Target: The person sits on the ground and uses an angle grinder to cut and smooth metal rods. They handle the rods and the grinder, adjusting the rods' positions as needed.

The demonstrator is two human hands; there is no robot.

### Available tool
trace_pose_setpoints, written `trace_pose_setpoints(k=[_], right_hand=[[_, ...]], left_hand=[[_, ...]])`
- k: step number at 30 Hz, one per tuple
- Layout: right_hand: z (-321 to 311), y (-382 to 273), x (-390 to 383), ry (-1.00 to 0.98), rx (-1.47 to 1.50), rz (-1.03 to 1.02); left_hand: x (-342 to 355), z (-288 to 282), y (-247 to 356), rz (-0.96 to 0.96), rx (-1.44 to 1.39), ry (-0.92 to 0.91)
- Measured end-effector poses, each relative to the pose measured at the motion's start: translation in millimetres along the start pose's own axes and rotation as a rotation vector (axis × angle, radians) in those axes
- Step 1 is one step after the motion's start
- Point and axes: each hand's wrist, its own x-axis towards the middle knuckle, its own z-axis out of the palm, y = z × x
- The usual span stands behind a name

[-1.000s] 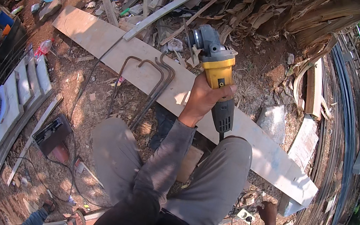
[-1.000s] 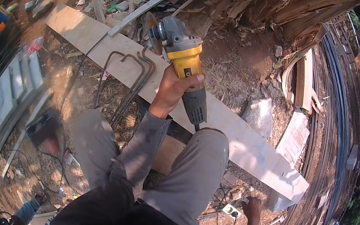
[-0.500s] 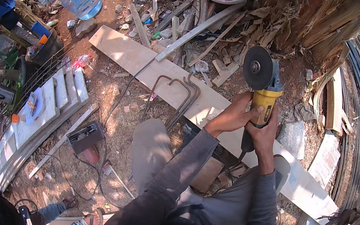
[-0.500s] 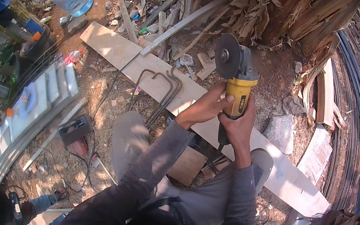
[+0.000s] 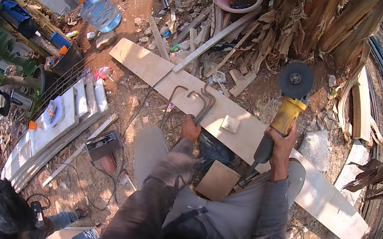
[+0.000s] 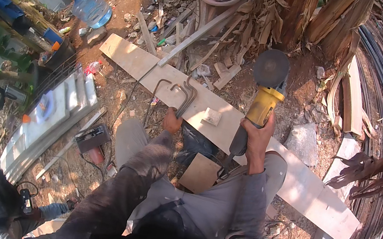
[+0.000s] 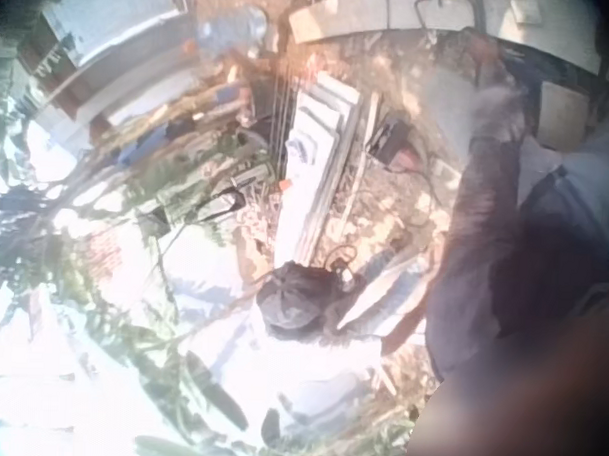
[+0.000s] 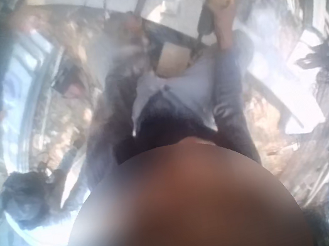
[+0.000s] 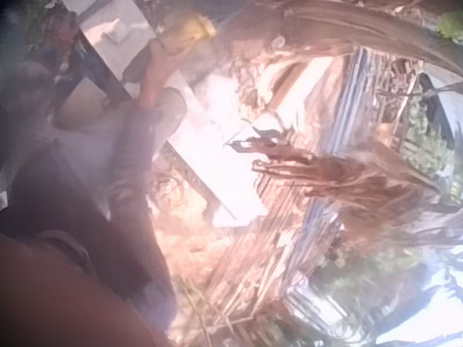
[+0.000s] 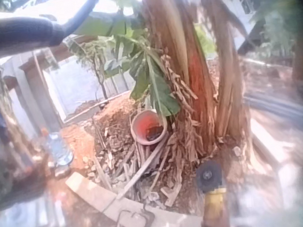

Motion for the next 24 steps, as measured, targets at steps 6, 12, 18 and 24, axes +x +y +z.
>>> trace_pose_setpoints(k=[6, 12, 18, 24], right_hand=[[4, 6, 8, 0.005, 0.048, -0.038], [13, 13, 16, 0.011, 0.014, 0.048], [17, 19, 19, -0.020, 0.006, 0.026], [18, 21, 17, -0.019, 0.040, 0.004]], left_hand=[[-25, -11, 5, 0.218, -0.046, 0.003], [-25, -32, 13, 0.312, -0.226, 0.050], [-5, -37, 13, 0.407, -0.020, 0.340], [5, -57, 10, 0.211, 0.083, 0.265]])
